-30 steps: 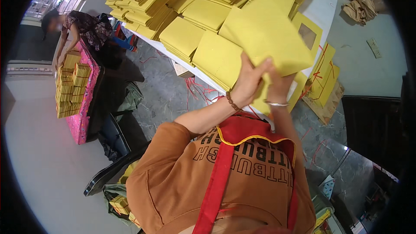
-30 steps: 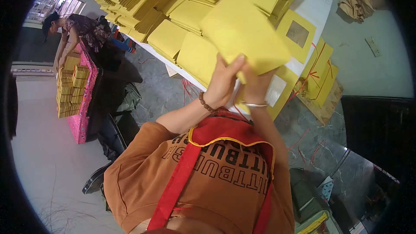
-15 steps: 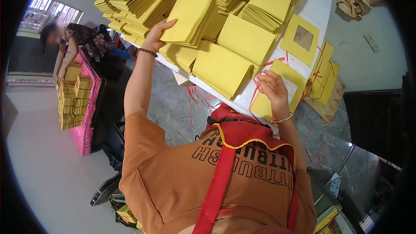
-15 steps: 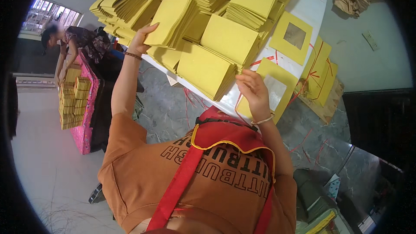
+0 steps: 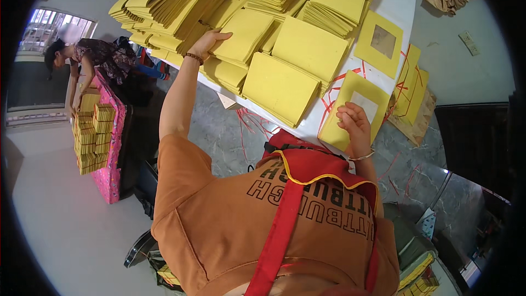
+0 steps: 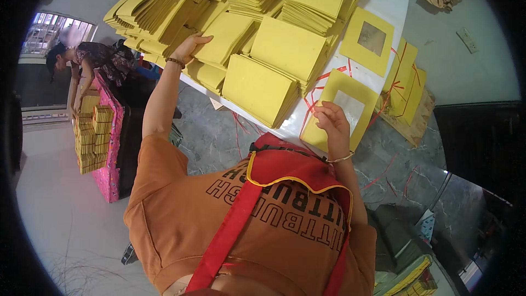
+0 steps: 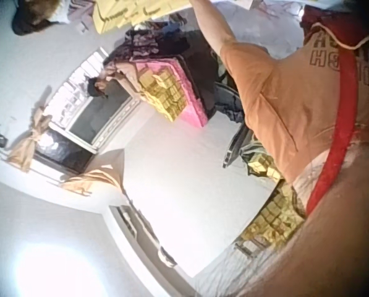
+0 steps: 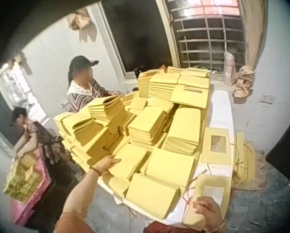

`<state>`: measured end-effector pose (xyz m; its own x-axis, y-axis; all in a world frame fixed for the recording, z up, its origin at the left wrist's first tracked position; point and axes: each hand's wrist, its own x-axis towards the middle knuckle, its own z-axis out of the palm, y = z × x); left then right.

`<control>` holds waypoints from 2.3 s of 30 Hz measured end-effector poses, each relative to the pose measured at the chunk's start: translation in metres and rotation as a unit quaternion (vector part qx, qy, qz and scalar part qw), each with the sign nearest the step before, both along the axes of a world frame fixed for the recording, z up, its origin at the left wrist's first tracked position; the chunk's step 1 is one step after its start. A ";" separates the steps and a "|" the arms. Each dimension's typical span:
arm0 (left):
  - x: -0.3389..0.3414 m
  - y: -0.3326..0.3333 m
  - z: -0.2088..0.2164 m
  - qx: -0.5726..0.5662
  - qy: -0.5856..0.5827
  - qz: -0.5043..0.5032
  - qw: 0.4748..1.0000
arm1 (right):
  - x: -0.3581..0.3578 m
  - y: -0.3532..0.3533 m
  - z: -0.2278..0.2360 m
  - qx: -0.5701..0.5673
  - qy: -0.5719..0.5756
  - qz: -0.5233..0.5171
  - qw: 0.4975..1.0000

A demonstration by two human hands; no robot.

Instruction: Folding and arranging yellow ritual papers with silver foil centers.

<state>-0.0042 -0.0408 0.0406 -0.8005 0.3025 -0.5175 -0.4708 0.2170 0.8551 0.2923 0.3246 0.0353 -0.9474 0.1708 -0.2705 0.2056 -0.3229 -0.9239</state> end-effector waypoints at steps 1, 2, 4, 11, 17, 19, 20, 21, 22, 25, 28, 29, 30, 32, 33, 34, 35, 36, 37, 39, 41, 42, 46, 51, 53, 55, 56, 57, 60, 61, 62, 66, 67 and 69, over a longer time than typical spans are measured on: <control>-0.006 -0.006 -0.009 -0.052 0.035 -0.009 0.998 | 0.001 0.000 -0.002 -0.001 -0.004 -0.002 1.000; -0.007 -0.004 -0.009 -0.053 0.033 -0.011 0.998 | 0.001 0.001 -0.003 -0.003 -0.008 -0.008 1.000; -0.009 -0.001 -0.007 -0.104 0.044 -0.009 0.994 | 0.001 0.000 -0.003 -0.006 -0.010 -0.009 1.000; 0.003 0.012 0.010 -0.042 0.093 0.024 0.994 | 0.005 0.014 -0.011 -0.013 -0.008 -0.025 1.000; 0.008 0.015 0.008 -0.093 0.119 0.026 0.988 | 0.017 0.026 -0.014 -0.022 -0.030 -0.049 0.998; 0.012 0.016 0.013 -0.059 0.139 0.039 0.988 | 0.020 0.032 -0.016 -0.022 -0.029 -0.053 0.998; 0.011 0.012 0.013 -0.045 0.151 0.044 0.987 | 0.022 0.035 -0.017 -0.024 -0.024 -0.051 0.998; 0.012 0.012 0.017 -0.045 0.146 0.037 0.988 | 0.023 0.038 -0.019 -0.024 -0.029 -0.058 0.998; 0.011 0.010 0.022 -0.080 0.185 0.046 0.978 | 0.024 0.042 -0.021 -0.017 -0.027 -0.073 0.997; 0.029 0.035 0.049 -0.090 0.331 0.102 0.934 | 0.028 0.061 -0.035 0.001 -0.022 -0.114 0.993; 0.067 0.079 0.085 -0.074 0.456 0.098 0.882 | 0.033 0.072 -0.039 0.051 -0.034 -0.150 0.987; 0.092 0.107 0.096 -0.066 0.502 0.096 0.857 | 0.034 0.076 -0.046 0.054 -0.041 -0.159 0.985; 0.112 0.127 0.098 -0.073 0.540 0.065 0.836 | 0.036 0.078 -0.053 0.083 -0.028 -0.161 0.983; 0.165 0.166 0.090 -0.021 0.497 -0.055 0.866 | 0.039 0.080 -0.064 0.113 -0.021 -0.166 0.979; 0.194 0.185 0.080 0.003 0.473 -0.143 0.870 | 0.040 0.077 -0.070 0.160 -0.017 -0.156 0.975; 0.215 0.204 0.068 0.046 0.434 -0.229 0.870 | 0.042 0.075 -0.074 0.206 -0.013 -0.145 0.968; 0.225 0.215 0.041 0.025 0.492 -0.309 0.813 | 0.041 0.075 -0.073 0.206 -0.017 -0.147 0.967; 0.236 0.226 0.011 0.005 0.483 -0.347 0.804 | 0.041 0.076 -0.070 0.442 0.053 -0.093 0.891; 0.245 0.235 -0.015 -0.014 0.474 -0.385 0.792 | 0.042 0.076 -0.070 0.646 0.118 -0.031 0.753; 0.256 0.246 -0.043 -0.072 0.537 -0.405 0.737 | 0.046 0.073 -0.075 0.666 0.093 -0.006 0.740; 0.259 0.249 -0.056 -0.128 0.596 -0.419 0.672 | 0.048 0.076 -0.087 0.652 0.129 -0.009 0.747; 0.258 0.247 -0.059 -0.138 0.597 -0.433 0.661 | 0.048 0.080 -0.092 0.652 0.124 -0.012 0.748; 0.257 0.246 -0.059 -0.114 0.603 -0.448 0.650 | 0.047 0.089 -0.109 0.558 0.157 -0.005 0.815; 0.250 0.251 -0.061 0.016 0.547 -0.421 0.724 | 0.048 0.090 -0.118 0.366 0.104 -0.056 0.923; 0.250 0.253 -0.063 0.029 0.544 -0.415 0.729 | 0.048 0.090 -0.114 0.311 0.083 -0.052 0.945; 0.248 0.254 -0.066 0.042 0.541 -0.408 0.734 | 0.047 0.091 -0.114 0.301 0.087 -0.052 0.948; 0.249 0.254 -0.068 0.034 0.531 -0.401 0.746 | 0.048 0.091 -0.115 0.291 0.090 -0.050 0.951; 0.249 0.253 -0.069 0.027 0.520 -0.393 0.758 | 0.048 0.092 -0.116 0.291 0.090 -0.049 0.951; 0.251 0.252 -0.070 0.022 0.518 -0.384 0.764 | 0.046 0.094 -0.117 0.301 0.097 -0.035 0.948; 0.251 0.252 -0.070 0.022 0.518 -0.383 0.764 | 0.047 0.095 -0.115 0.297 0.096 -0.033 0.950; 0.252 0.252 -0.070 0.028 0.511 -0.376 0.773 | 0.047 0.095 -0.114 0.293 0.095 -0.031 0.951; 0.252 0.252 -0.068 0.018 0.470 -0.379 0.797 | 0.046 0.099 -0.117 0.268 0.112 -0.027 0.956; 0.251 0.252 -0.066 0.018 0.470 -0.380 0.797 | 0.046 0.100 -0.117 0.255 0.110 -0.029 0.960; 0.251 0.252 -0.063 0.020 0.442 -0.377 0.813 | 0.046 0.098 -0.114 0.241 0.107 -0.033 0.964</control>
